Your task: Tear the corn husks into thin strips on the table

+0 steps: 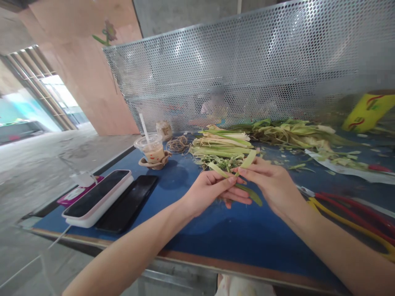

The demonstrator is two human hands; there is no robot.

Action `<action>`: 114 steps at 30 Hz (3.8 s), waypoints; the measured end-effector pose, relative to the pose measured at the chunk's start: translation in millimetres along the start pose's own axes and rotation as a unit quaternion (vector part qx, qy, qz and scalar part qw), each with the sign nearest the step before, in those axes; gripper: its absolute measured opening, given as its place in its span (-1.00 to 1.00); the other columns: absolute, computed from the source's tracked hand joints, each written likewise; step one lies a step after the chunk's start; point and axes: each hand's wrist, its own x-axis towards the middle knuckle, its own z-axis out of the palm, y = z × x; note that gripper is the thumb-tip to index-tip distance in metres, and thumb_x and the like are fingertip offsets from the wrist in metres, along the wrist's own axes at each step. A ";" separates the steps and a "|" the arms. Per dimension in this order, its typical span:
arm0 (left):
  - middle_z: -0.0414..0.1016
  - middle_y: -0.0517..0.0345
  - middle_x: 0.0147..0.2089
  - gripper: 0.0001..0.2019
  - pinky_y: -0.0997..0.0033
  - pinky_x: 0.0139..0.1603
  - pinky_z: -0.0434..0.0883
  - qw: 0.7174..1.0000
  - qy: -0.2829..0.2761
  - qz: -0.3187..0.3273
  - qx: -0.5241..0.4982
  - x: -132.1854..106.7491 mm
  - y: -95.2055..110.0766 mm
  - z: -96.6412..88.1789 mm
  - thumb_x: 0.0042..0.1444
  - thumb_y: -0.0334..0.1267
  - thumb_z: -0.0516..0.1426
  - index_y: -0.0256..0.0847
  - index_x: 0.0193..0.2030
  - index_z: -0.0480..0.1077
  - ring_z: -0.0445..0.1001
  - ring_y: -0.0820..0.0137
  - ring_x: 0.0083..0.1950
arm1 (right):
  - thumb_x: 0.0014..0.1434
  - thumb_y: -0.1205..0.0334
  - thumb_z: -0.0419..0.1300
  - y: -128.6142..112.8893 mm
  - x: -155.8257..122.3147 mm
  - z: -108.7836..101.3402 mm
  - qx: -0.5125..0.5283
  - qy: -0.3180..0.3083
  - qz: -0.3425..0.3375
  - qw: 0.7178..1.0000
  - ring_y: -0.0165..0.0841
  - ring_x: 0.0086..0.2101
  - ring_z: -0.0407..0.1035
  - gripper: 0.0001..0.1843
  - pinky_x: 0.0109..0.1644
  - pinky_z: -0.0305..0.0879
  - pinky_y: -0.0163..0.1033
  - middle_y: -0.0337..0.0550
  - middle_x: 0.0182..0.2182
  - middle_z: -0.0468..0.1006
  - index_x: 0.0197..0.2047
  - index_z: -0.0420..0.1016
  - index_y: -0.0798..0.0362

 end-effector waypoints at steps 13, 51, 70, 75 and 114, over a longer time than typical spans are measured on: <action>0.54 -0.02 -0.21 -0.71 0.51 -0.21 0.32 0.989 0.033 0.067 -0.125 -0.6 10.1 -5.9 0.11 -0.29 0.00 -0.33 -0.10 0.43 0.47 0.37 -0.15 | 0.04 0.35 0.17 -13.8 -13.2 4.3 -0.454 0.018 -0.434 0.778 -0.33 -0.30 0.30 -0.77 -0.18 0.15 -0.14 -0.14 -0.30 0.41 -0.19 0.46 -0.07; 0.56 0.07 -0.30 -0.72 0.52 -0.36 0.32 0.979 0.111 0.109 0.128 3.0 4.7 -13.5 -0.09 -0.24 0.22 -0.25 -0.18 0.49 0.46 0.43 -0.34 | 0.00 0.22 0.20 -11.6 -3.5 0.8 -0.116 -0.033 -0.062 0.991 -0.46 -0.57 0.36 -0.91 -0.50 0.33 -0.35 -0.25 -0.52 0.49 -0.39 0.44 0.04; 0.45 0.15 -0.53 -0.85 0.58 -0.47 0.24 0.995 0.080 0.014 -0.049 2.6 7.6 -16.9 -0.24 -0.40 0.29 -0.39 -0.44 0.49 0.37 0.58 -0.50 | 0.10 0.38 0.09 -12.8 4.1 -15.4 -0.430 -0.085 -0.401 0.804 -0.31 -0.20 0.33 -0.69 -0.12 0.26 -0.13 -0.11 -0.17 0.42 -0.09 0.38 -0.09; 0.45 0.15 -0.56 -0.70 0.56 -0.49 0.24 0.996 0.089 0.005 -0.022 1.6 6.7 -14.6 -0.27 -0.37 0.30 -0.39 -0.30 0.49 0.35 0.58 -0.54 | 0.10 0.37 0.13 -16.4 0.7 -14.2 -0.402 -0.123 -0.433 0.798 -0.35 -0.27 0.33 -0.82 -0.17 0.24 -0.17 -0.19 -0.34 0.48 -0.27 0.47 -0.09; 0.50 0.07 -0.50 -0.75 0.52 -0.47 0.21 0.993 0.089 0.040 0.071 -2.6 7.2 -4.3 -0.13 -0.12 0.23 -0.31 -0.48 0.53 0.37 0.48 -0.45 | -0.06 0.15 0.26 -8.1 -3.4 -0.3 -0.228 0.017 -0.162 0.960 -0.32 -0.35 0.40 -0.59 -0.25 0.33 -0.17 -0.13 -0.26 0.50 -0.14 0.22 -0.02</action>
